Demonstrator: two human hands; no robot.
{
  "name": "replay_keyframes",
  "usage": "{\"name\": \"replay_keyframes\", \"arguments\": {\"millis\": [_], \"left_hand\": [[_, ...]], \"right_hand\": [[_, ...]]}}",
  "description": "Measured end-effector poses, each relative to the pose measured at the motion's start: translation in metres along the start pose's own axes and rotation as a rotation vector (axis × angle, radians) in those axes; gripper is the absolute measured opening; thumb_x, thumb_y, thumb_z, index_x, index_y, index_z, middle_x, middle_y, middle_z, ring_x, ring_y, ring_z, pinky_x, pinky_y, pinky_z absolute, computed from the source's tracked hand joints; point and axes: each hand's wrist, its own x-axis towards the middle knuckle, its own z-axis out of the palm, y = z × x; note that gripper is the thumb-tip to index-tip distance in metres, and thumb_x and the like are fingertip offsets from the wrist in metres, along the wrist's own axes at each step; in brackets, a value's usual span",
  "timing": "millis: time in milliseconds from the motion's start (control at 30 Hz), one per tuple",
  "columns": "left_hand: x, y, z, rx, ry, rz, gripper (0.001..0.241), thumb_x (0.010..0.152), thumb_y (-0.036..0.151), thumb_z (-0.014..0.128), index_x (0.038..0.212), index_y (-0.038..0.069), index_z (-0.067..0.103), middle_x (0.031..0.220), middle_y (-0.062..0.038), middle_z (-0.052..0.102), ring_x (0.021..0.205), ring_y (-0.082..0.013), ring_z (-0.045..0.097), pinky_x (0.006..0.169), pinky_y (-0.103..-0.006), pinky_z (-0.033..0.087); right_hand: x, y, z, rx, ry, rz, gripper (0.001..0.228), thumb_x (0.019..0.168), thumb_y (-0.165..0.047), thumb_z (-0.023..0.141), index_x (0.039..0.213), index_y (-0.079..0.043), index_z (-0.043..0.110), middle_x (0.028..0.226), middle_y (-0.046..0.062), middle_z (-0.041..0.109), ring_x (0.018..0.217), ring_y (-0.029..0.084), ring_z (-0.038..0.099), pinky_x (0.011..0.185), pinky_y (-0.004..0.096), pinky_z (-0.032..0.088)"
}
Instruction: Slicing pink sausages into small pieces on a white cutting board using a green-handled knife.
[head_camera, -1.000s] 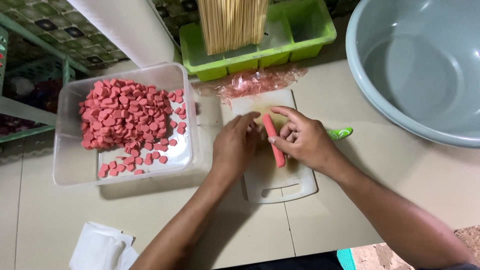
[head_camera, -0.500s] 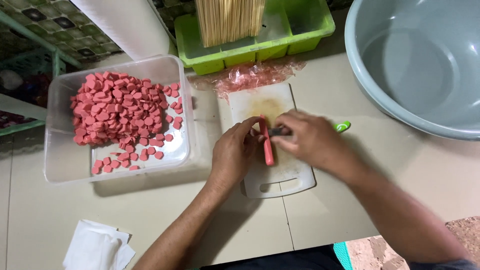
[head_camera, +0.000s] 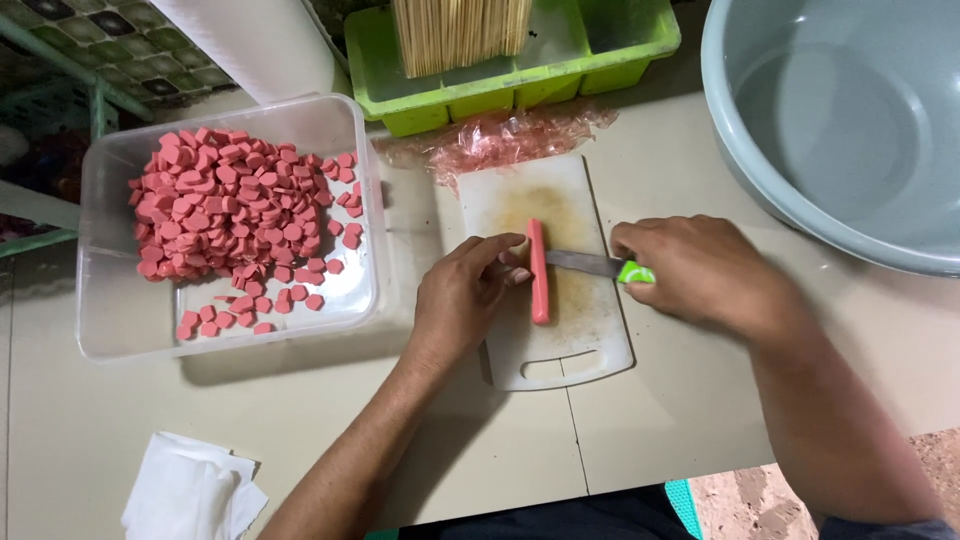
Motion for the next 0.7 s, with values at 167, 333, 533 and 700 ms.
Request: {"name": "replay_keyframes", "arguments": {"millis": [167, 333, 533, 700], "left_hand": [[-0.002, -0.017, 0.016, 0.052, 0.076, 0.127, 0.042, 0.09, 0.019, 0.075, 0.131, 0.024, 0.065, 0.105, 0.005, 0.069, 0.082, -0.0153, 0.068, 0.063, -0.0319, 0.054], [-0.003, -0.01, 0.016, 0.075, 0.022, 0.042, 0.043, 0.093, 0.031, 0.073, 0.134, 0.026, 0.062, 0.109, 0.002, 0.07, 0.085, -0.0211, 0.069, 0.064, -0.0378, 0.055], [-0.008, 0.0, 0.013, 0.022, -0.015, -0.067, 0.047, 0.093, 0.026, 0.075, 0.135, 0.01, 0.061, 0.091, -0.014, 0.077, 0.085, -0.0351, 0.077, 0.075, -0.0472, 0.06], [-0.007, 0.002, 0.017, -0.006, -0.015, -0.096, 0.046, 0.094, 0.03, 0.073, 0.134, 0.01, 0.061, 0.091, -0.011, 0.079, 0.083, -0.0307, 0.078, 0.072, -0.0419, 0.061]], "right_hand": [[-0.014, 0.006, -0.007, -0.075, -0.043, 0.087, 0.03, 0.08, -0.034, 0.064, 0.11, -0.036, 0.062, 0.095, -0.005, 0.074, 0.085, 0.026, 0.067, 0.073, 0.042, 0.048], [-0.009, -0.002, 0.002, 0.06, -0.047, 0.059, 0.034, 0.079, -0.031, 0.067, 0.112, -0.034, 0.061, 0.081, -0.006, 0.069, 0.081, 0.021, 0.066, 0.072, 0.037, 0.045], [0.003, -0.017, 0.024, 0.193, 0.077, -0.103, 0.043, 0.08, -0.032, 0.072, 0.119, -0.019, 0.06, 0.074, 0.013, 0.074, 0.08, 0.043, 0.074, 0.077, 0.057, 0.059], [0.014, -0.038, 0.035, 0.42, 0.069, -0.143, 0.038, 0.084, -0.028, 0.071, 0.119, -0.019, 0.061, 0.073, 0.01, 0.075, 0.08, 0.038, 0.075, 0.076, 0.053, 0.059]]}}
